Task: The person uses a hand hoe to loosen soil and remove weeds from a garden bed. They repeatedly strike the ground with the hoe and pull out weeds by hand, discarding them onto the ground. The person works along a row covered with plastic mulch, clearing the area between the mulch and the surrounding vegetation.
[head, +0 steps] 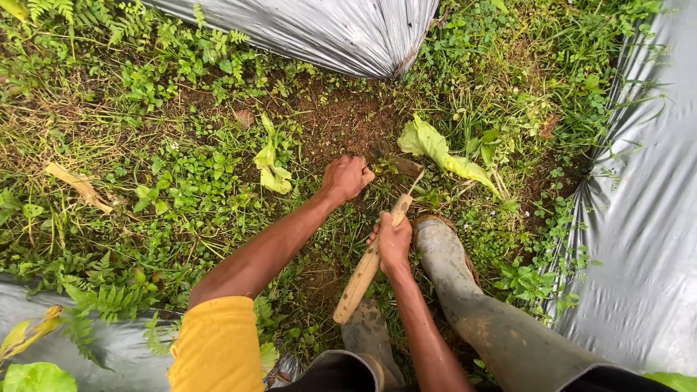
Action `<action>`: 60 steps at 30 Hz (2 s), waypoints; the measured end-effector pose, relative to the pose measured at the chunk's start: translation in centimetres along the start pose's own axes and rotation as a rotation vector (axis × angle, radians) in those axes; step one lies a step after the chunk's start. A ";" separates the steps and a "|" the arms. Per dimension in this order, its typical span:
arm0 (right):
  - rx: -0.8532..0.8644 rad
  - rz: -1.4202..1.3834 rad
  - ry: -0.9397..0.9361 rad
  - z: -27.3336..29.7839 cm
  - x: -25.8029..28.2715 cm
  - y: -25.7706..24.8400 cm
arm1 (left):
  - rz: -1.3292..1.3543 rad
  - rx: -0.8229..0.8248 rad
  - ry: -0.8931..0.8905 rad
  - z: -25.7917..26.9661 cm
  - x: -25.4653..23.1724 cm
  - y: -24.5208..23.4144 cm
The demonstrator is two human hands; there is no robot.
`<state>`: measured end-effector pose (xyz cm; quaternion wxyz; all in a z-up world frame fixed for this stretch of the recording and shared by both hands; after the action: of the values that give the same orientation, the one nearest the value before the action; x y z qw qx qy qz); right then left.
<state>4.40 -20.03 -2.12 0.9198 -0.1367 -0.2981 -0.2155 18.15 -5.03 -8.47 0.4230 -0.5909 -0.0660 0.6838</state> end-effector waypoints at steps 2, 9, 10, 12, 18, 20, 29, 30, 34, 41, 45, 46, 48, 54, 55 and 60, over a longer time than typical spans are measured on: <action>0.015 0.077 0.077 0.8 -0.5 0.3 | 0.003 -0.021 0.033 0.1 0.2 -0.1; -0.011 -0.148 -0.095 0.7 2.0 0.2 | -0.024 0.010 0.008 2.0 0.9 -1.3; 0.007 -0.151 -0.042 0.9 0.8 0.9 | -0.024 0.005 0.002 2.1 1.4 -1.1; 0.022 -0.150 0.005 1.5 -1.6 1.5 | -0.019 -0.004 0.000 1.9 2.2 -0.3; 0.186 -0.049 0.122 2.1 -3.5 2.8 | 0.055 0.053 -0.056 5.5 1.7 -1.0; 0.138 -0.083 0.026 1.4 -0.7 2.5 | -0.109 0.302 -0.091 7.8 -0.4 -1.9; 0.126 -0.265 0.085 1.1 -0.6 3.3 | -0.216 0.242 -0.169 12.0 3.8 -1.4; 0.136 -0.262 0.088 1.5 -1.1 3.6 | -0.218 0.236 -0.179 12.4 3.7 -1.7; 0.249 -0.068 0.101 2.5 -2.0 5.7 | -0.295 -0.123 -0.050 13.4 -1.1 -7.0; 0.390 0.211 0.043 1.1 -3.6 7.8 | 0.031 -0.244 -0.288 15.1 1.9 -6.3; 0.377 0.352 0.065 1.6 -3.1 6.6 | 0.129 -0.278 -0.320 14.1 7.0 -1.4; 0.357 0.381 0.006 2.3 -1.7 6.5 | 0.020 -0.250 -0.303 13.6 7.6 -0.9; 0.329 0.412 -0.049 3.8 0.2 6.4 | -0.082 -0.216 -0.284 12.6 9.9 1.2; 0.299 0.229 -0.131 3.0 -0.5 7.1 | 0.112 -0.405 -0.303 12.9 7.9 -2.5; 0.335 0.370 -0.056 2.9 -1.7 7.3 | 0.164 -0.432 -0.328 12.8 8.6 -2.4; 0.364 0.457 0.007 3.8 -1.8 6.4 | 0.382 -0.551 -0.431 13.8 8.4 -2.9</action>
<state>4.28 -12.49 -0.96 0.9548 -0.0322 -0.2904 0.0537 8.16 8.00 -9.07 0.0902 -0.5268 -0.2229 0.8153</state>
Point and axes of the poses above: each hand's wrist, its own z-axis away from the middle knuckle, its own y-axis out of the palm, x = y × z, the point moved 7 cm from there along -z, towards the middle knuckle, and after that the axes turned 14 degrees about y, right-handed, at the moved point
